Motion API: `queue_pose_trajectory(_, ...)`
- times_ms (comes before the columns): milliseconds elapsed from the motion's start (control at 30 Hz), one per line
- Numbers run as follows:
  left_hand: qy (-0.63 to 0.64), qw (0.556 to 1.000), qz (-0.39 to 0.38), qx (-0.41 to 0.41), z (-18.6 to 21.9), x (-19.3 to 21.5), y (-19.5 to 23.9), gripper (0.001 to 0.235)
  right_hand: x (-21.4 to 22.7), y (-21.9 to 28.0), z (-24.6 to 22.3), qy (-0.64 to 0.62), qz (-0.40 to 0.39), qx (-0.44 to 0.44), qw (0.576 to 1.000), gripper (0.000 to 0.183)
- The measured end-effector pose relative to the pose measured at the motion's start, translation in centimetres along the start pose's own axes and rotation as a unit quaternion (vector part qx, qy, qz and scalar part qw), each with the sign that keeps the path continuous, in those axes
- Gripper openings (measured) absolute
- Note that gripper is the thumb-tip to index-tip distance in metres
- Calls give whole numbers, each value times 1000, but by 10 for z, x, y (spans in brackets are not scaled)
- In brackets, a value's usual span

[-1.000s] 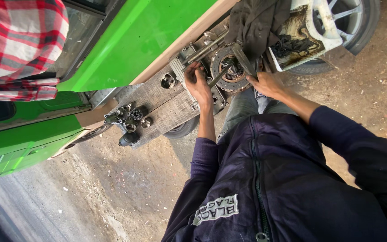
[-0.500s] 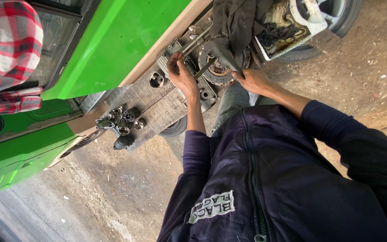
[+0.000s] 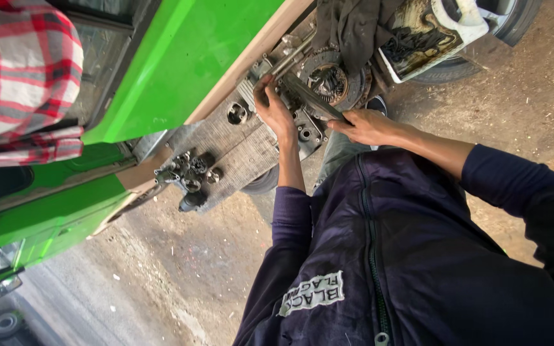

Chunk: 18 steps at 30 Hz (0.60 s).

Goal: The person cleans a piston with a cloth, then uses a brush to scrub a clutch assembly on a workbench. The person wipes the clutch with a cloth and places the piston back on the clutch.

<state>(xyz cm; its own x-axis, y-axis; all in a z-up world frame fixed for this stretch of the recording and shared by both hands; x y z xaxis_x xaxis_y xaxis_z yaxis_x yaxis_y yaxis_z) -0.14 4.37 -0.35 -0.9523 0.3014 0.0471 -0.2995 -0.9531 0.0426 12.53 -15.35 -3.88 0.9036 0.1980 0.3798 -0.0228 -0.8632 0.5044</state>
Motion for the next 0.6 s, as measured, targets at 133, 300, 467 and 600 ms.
queue_pose_trajectory(133,2,999,14,35,1,-14,-4,26,14,-2,16,47,16,-74,996,67)
queue_pose_trajectory(300,-72,997,4,-10,15,-13,-5,26,-5,-14,16,-52,-27,-36,998,64)
queue_pose_trajectory(467,-77,997,9,12,17,-23,-3,29,-3,-5,36,-47,-31,-112,992,64)
queue_pose_trajectory(600,-123,992,18,-8,29,-19,-4,36,-6,-16,26,-78,-36,-63,994,56)
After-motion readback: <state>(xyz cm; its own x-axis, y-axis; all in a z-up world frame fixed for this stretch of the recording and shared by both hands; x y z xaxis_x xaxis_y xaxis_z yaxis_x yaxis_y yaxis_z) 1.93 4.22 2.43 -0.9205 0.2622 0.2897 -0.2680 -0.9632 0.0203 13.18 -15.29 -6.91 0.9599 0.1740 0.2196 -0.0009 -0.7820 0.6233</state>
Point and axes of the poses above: each hand's wrist, its own y-axis away from the middle knuckle, its own x-axis out of the back of the hand, z = x × y, the point moved 5 cm from there along -y, towards the middle knuckle, and after that the axes turned 6 degrees about -z, right-handed, at the moved point
